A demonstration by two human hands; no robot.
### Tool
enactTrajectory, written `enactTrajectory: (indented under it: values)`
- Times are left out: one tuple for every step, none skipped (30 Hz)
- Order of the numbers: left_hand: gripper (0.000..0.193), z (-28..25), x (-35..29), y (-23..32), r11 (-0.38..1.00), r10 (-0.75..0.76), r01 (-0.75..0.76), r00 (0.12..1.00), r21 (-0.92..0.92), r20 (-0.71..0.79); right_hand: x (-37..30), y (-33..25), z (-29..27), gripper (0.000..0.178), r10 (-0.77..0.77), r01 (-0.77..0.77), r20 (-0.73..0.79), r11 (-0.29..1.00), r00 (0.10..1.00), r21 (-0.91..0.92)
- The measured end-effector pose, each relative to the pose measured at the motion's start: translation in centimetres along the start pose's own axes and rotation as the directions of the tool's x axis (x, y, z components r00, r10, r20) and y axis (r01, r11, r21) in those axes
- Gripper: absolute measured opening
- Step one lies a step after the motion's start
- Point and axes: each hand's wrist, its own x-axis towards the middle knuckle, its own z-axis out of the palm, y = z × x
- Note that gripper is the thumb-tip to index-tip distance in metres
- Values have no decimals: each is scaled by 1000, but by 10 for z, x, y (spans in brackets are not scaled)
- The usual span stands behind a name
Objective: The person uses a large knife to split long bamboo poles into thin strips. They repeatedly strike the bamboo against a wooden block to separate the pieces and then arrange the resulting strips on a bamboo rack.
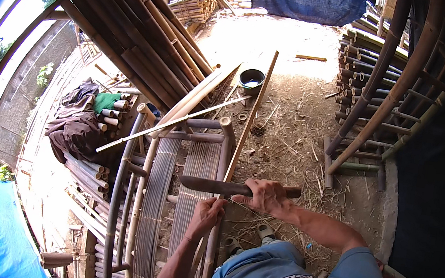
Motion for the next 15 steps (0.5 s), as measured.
enactTrajectory:
  values:
    - [33, 3, 1, -1, 999, 27, -27, 1000, 35, -15, -1, -1, 4, 62, 21, -22, 29, 1000, 999, 2]
    - [32, 6, -3, -3, 992, 59, -51, 996, 119, -62, -3, -3, 5, 62, 42, -42, 65, 999, 997, 4]
    - [31, 9, -10, -4, 977, 96, -72, 989, 200, -111, 0, 1, 8, 63, 60, -61, 53, 998, 997, 5]
    - [30, 12, -14, -4, 955, 137, -93, 980, 283, -143, 5, 11, 10, 64, 89, -89, 38, 996, 995, -1]
    - [28, 12, -21, -5, 964, 99, -60, 985, 260, -139, 6, 19, 11, 64, 153, -153, 51, 988, 987, -15]
    - [28, 13, -28, -4, 965, 89, -52, 987, 258, -135, 11, 30, 11, 64, 197, -197, 27, 980, 980, -7]
    - [28, 14, -39, -4, 967, 83, -46, 987, 252, -137, 15, 43, 10, 64, 245, -244, 30, 969, 969, -24]
    - [29, 14, -49, -7, 968, 77, -41, 987, 246, -139, 18, 57, 9, 64, 291, -290, 31, 956, 956, -40]
    - [28, 13, -61, -13, 967, 69, -32, 988, 253, -140, 21, 76, 9, 64, 345, -343, 39, 938, 938, -55]
    - [28, 13, -73, -22, 966, 60, -24, 989, 258, -132, 22, 94, 5, 64, 405, -401, 47, 913, 913, -76]
    - [28, 11, -88, -33, 959, 56, -20, 991, 282, -120, 28, 103, -12, 64, 508, -509, 81, 861, 858, 0]
    - [27, 6, -104, -42, 951, 47, -11, 993, 310, -107, 35, 115, -31, 66, 578, -582, 101, 813, 810, 17]
    - [28, 4, -111, -42, 948, 48, -16, 994, 317, -93, 30, 132, -37, 67, 555, -556, 58, 831, 830, -7]
    - [28, 2, -118, -39, 946, 49, -21, 996, 324, -79, 25, 145, -39, 69, 531, -530, 16, 847, 847, -31]
    - [29, -1, -130, -42, 945, 31, -2, 996, 326, -82, 27, 130, -42, 71, 510, -510, -1, 859, 860, -38]
